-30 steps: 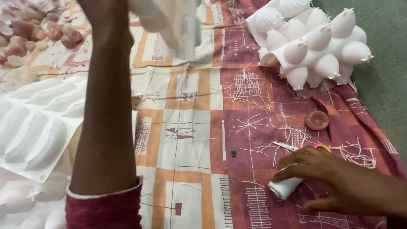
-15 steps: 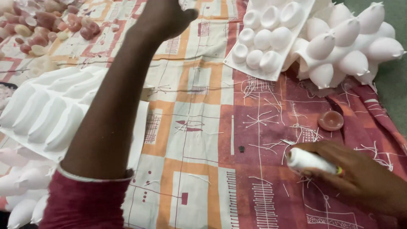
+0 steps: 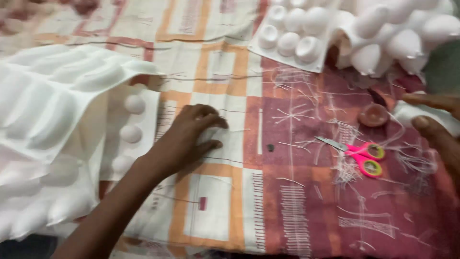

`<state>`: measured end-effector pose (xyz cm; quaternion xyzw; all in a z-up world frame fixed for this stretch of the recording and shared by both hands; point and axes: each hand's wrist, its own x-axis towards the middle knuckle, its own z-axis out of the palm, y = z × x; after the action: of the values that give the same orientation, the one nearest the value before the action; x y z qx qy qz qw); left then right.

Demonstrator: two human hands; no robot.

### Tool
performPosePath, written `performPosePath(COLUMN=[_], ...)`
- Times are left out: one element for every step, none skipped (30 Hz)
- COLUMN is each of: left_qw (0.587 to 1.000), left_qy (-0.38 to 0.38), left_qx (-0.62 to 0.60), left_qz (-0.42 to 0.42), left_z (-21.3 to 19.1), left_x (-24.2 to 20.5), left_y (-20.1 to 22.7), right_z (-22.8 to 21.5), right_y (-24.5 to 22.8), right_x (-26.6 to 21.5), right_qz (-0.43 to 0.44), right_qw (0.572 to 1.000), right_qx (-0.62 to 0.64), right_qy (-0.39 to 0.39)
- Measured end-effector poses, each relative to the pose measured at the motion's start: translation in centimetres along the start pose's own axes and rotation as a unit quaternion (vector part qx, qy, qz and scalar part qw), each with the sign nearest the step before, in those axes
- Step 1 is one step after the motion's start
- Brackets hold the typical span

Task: Organizing and preparing various silicone molds for candle making on a covered workspace.

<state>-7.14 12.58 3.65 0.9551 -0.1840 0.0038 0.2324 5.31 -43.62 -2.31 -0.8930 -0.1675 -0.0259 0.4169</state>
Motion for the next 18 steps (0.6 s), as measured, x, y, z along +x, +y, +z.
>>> performPosePath(left_qw=[0.999,0.996,0.997,0.994,0.990,0.991,0.991,0.990,0.991,0.989,0.987,0.987,0.985,0.968,0.968,0.952,0.928,0.928], left_qy=[0.024,0.045,0.037,0.027,0.021,0.017,0.042,0.068,0.065,0.069,0.075,0.075,0.048,0.019,0.017,-0.028,-0.074,-0.076], left_qx=[-0.022,-0.045,-0.060,-0.078,-0.086,-0.091,-0.095,-0.099,-0.100,-0.117,-0.131,-0.130,-0.154,-0.175,-0.173,-0.186,-0.199,-0.198], left_qz=[-0.031,-0.064,-0.042,-0.072,-0.107,-0.091,-0.082,-0.072,-0.067,-0.061,-0.059,-0.057,0.062,0.179,0.179,0.243,0.306,0.306], left_z=[1.0,1.9,2.2,2.5,2.1,2.3,2.2,2.0,2.1,2.2,2.0,2.6,3.3,3.9,4.8,5.8,6.7,7.9], left_x=[-0.1,-0.1,0.3,0.7,0.7,1.4,1.6,1.8,2.4,3.0,3.4,3.9,4.2,4.5,4.5,4.4,4.4,3.9], left_y=[0.0,0.0,0.5,0.8,0.8,1.3,1.9,2.4,3.8,5.1,6.3,7.6,8.8,10.1,11.2,12.2,13.3,13.4], right_z=[-0.4,-0.8,0.4,1.1,1.8,1.4,1.4,1.4,1.2,1.0,0.9,0.9,1.0,1.1,1.7,2.3,2.8,3.9], right_y=[-4.6,-9.2,-11.7,-14.6,-17.7,-18.2,-18.6,-19.0,-18.8,-18.7,-18.6,-18.1,-17.7,-17.2,-16.9,-16.7,-16.5,-15.7], right_x=[-1.5,-3.1,-3.5,-3.9,-3.7,-4.0,-4.0,-4.1,-4.4,-4.7,-4.8,-5.1,-5.4,-5.6,-5.8,-5.9,-6.1,-6.6], right_qz=[0.006,0.011,0.015,0.018,0.012,0.020,-0.029,-0.078,-0.075,-0.071,-0.070,-0.070,-0.041,-0.011,-0.011,0.002,0.015,0.017], right_qw=[1.000,0.998,0.996,0.992,0.989,0.986,0.989,0.987,0.987,0.986,0.984,0.983,0.986,0.988,0.988,0.985,0.981,0.981], right_qx=[-0.017,-0.035,-0.051,-0.069,-0.079,-0.089,-0.045,0.000,-0.003,0.038,0.082,0.082,0.076,0.071,0.072,0.096,0.119,0.120], right_qy=[0.025,0.049,0.076,0.103,0.128,0.139,0.139,0.138,0.142,0.144,0.143,0.146,0.141,0.136,0.137,0.144,0.151,0.152])
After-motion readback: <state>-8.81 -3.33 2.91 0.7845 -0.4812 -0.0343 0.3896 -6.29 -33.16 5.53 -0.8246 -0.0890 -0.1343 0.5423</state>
